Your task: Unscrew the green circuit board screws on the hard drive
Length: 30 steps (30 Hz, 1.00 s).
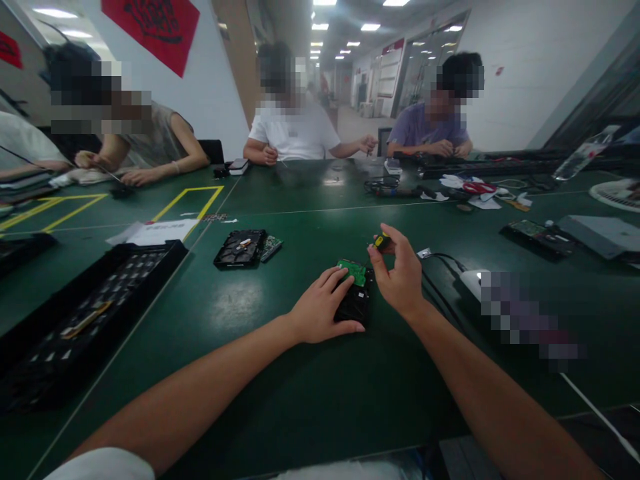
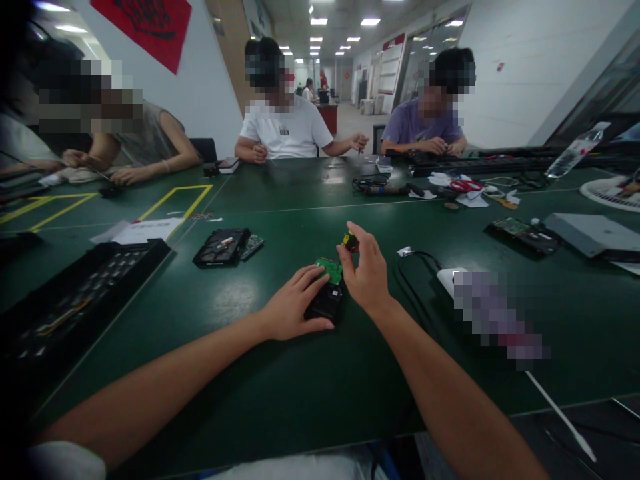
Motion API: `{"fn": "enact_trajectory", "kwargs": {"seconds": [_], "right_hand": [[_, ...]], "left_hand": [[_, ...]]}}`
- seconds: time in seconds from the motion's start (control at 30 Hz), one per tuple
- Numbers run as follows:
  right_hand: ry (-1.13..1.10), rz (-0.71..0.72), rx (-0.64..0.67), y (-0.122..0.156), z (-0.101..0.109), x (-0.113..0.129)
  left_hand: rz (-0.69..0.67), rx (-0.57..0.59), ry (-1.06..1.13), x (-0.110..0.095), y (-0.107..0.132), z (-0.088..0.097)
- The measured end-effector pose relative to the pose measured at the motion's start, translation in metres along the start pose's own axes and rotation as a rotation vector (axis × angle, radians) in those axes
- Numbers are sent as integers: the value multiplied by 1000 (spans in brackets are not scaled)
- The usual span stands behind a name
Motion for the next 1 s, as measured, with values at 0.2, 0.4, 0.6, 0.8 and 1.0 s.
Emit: {"fn": "enact_trajectory", "kwargs": {"seconds": [0.2, 0.4, 0.6, 0.8, 1.0], "right_hand": [[4, 50, -26, -6, 5, 10], [6, 30, 15, -5, 3, 6], [32, 12, -25, -5, 7, 4], [-29, -7, 35, -3, 1, 1], [7, 34, -33, -4, 6, 7]], "left_hand": [[5, -5, 13, 0, 0, 0], [5, -8, 20, 0, 0, 0], [14, 7, 17, 1, 0, 0], [10, 5, 14, 1, 0, 0], [7, 9, 8, 0, 0, 1]]}}
Point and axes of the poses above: each hand's wrist, its own y-axis away from the middle knuckle, its own z-axis out of the back of the hand, x = y × z, the point moved 6 cm from there along -y, towards the middle knuckle, and after that the axes turned 13 degrees about -x, right-handed, at the moved point
